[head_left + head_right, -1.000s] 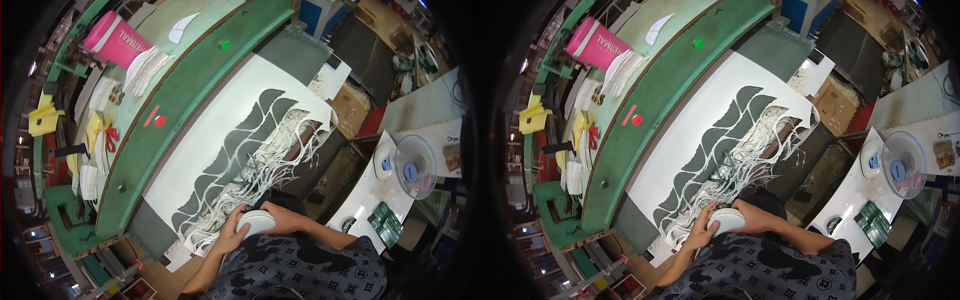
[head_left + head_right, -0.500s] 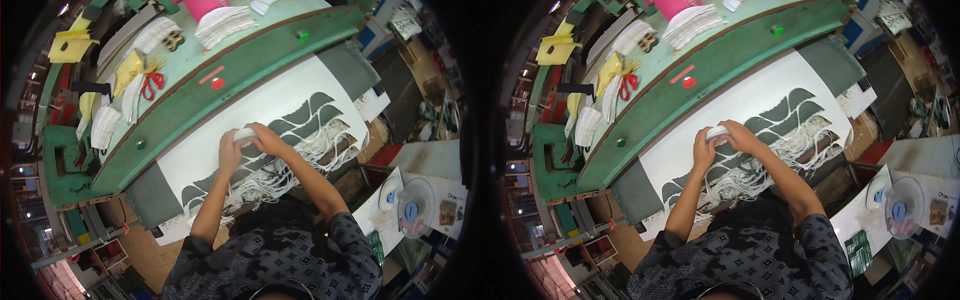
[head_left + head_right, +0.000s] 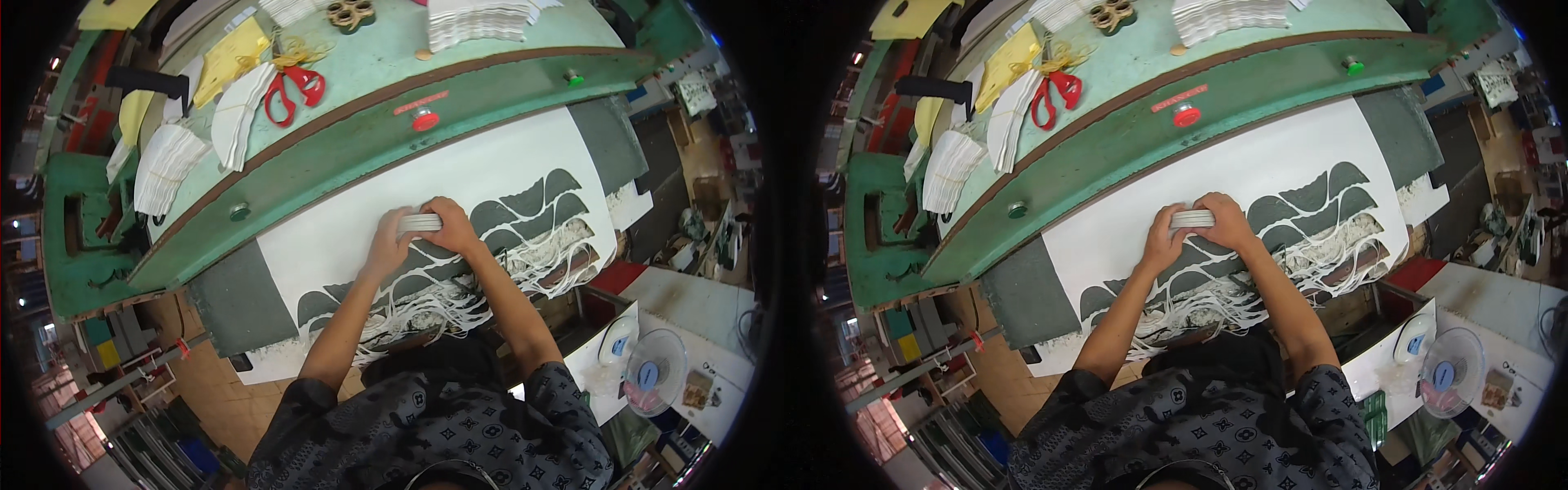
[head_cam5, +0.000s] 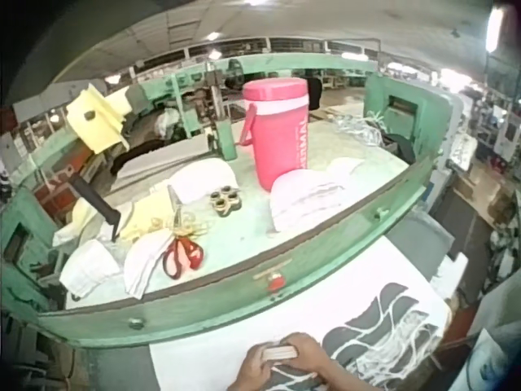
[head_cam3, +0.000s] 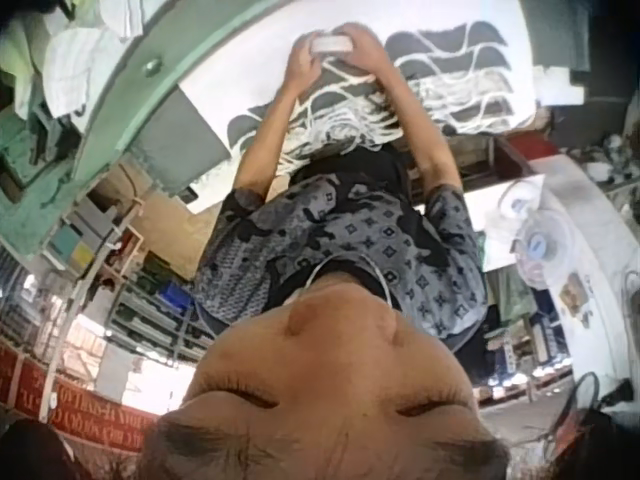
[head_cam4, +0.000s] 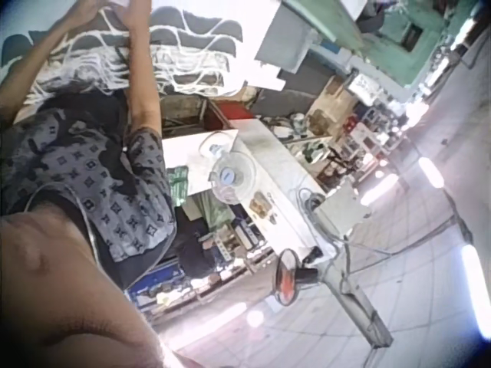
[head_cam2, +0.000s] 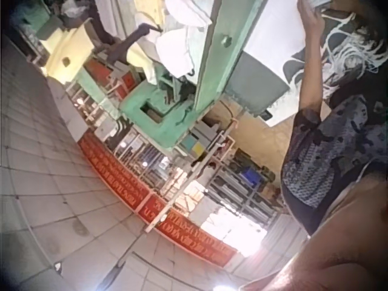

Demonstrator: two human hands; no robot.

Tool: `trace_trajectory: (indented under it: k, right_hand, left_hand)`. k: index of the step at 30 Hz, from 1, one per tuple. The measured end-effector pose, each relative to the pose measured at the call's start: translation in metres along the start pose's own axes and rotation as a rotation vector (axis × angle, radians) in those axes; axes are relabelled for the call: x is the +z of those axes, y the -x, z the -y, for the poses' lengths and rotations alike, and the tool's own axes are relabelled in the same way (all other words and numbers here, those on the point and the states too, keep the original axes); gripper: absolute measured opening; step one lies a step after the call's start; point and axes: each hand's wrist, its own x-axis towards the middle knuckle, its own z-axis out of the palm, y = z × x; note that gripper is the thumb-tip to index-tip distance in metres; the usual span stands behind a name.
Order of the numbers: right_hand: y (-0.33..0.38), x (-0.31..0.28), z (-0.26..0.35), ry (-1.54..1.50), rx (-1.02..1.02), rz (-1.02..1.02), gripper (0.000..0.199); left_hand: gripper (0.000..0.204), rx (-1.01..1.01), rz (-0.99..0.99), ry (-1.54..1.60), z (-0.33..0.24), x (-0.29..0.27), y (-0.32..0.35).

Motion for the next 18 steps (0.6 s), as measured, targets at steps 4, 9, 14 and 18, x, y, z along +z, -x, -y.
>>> trace_trajectory:
  k: [4,9,14,18]
  right_hand:
    - [-0.012,0.014,0.003,-0.133,-0.094,-0.208,0.047]
    - [-0.006,0.022,-0.008,-0.071,0.043,-0.060,0.047]
    - [-0.009,-0.010,0.030,0.188,-0.217,0.153,0.044]
    - [-0.036,-0.047,0.132,0.398,-0.452,0.486,0.051]
  left_hand:
    - [0.056,0.203,-0.235,-0.172,-0.009,0.020,-0.009]
    - [0.049,0.145,-0.154,-0.161,0.003,0.016,0.002]
    - [0.051,0.134,-0.048,-0.182,-0.029,-0.029,0.014]
    - [0.061,0.126,-0.104,-0.246,-0.121,-0.078,0.035]
